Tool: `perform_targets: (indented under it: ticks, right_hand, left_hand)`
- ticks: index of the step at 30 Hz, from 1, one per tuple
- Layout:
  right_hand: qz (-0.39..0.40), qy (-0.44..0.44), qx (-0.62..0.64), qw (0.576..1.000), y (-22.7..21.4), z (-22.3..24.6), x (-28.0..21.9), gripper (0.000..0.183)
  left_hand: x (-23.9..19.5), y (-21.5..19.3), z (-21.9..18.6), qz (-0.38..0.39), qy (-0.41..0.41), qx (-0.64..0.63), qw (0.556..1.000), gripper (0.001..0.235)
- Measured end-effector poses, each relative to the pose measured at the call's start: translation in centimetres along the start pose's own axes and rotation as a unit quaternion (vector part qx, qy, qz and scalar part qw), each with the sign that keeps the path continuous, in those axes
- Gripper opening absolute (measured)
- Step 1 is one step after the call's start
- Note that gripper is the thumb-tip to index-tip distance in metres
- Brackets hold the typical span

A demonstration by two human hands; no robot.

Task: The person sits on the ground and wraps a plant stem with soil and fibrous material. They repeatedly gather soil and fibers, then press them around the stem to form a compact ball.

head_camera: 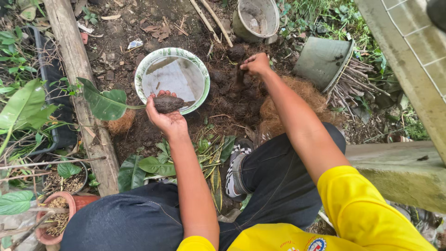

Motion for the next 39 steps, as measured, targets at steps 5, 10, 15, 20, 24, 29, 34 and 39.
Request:
perform_targets:
  ticks: [5, 10, 15, 20, 24, 29, 34, 39]
  right_hand:
    - [0.012, 0.059, 0.001, 0.998, -2.6, 3.2, -2.7, 0.021]
    - [0.034, 0.028, 0.056, 0.997, -3.7, 4.0, -4.2, 0.021]
    - [0.013, -0.025, 0.024, 0.999, -5.1, 3.9, -6.1, 0.022]
    - [-0.070, -0.093, -0.169, 0.979, -7.2, 5.3, -8.9, 0.024]
    - [0.010, -0.065, 0.012, 0.998, -7.4, 6.0, -10.2, 0.022]
    - [0.022, -0.085, 0.044, 0.995, -8.1, 6.9, -10.9, 0.032]
    - [0.023, -0.093, 0.060, 0.994, -8.4, 7.9, -11.4, 0.032]
    - [0.071, -0.105, 0.124, 0.984, -8.9, 9.7, -12.1, 0.027]
  left_hand:
    - [-0.1, 0.3, 0.2, -0.022, -0.024, -0.008, 0.999, 0.021]
    - [-0.4, 0.8, 0.7, -0.008, -0.016, -0.013, 1.000, 0.020]
    - [-0.8, 1.8, 1.7, 0.002, -0.024, 0.002, 1.000, 0.023]
    - [-2.3, 3.0, 1.9, -0.017, -0.055, 0.021, 0.998, 0.023]
    - [-2.7, 3.4, 1.7, 0.007, -0.055, 0.024, 0.998, 0.022]
    - [-2.4, 2.8, 1.5, 0.006, -0.068, 0.031, 0.997, 0.018]
    - [-2.2, 1.5, 1.8, 0.017, -0.080, 0.028, 0.996, 0.017]
    - [-1.9, 0.6, 2.3, 0.029, -0.095, 0.019, 0.995, 0.019]
Point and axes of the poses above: each hand's wrist, its own x-axis towards the middle knuckle, its own y-axis out of the palm, z = x × y, the point moved 1 cm from there along x, towards the middle knuckle, and after that the axes turned 14 degrees about z, right-handed, at the moved point
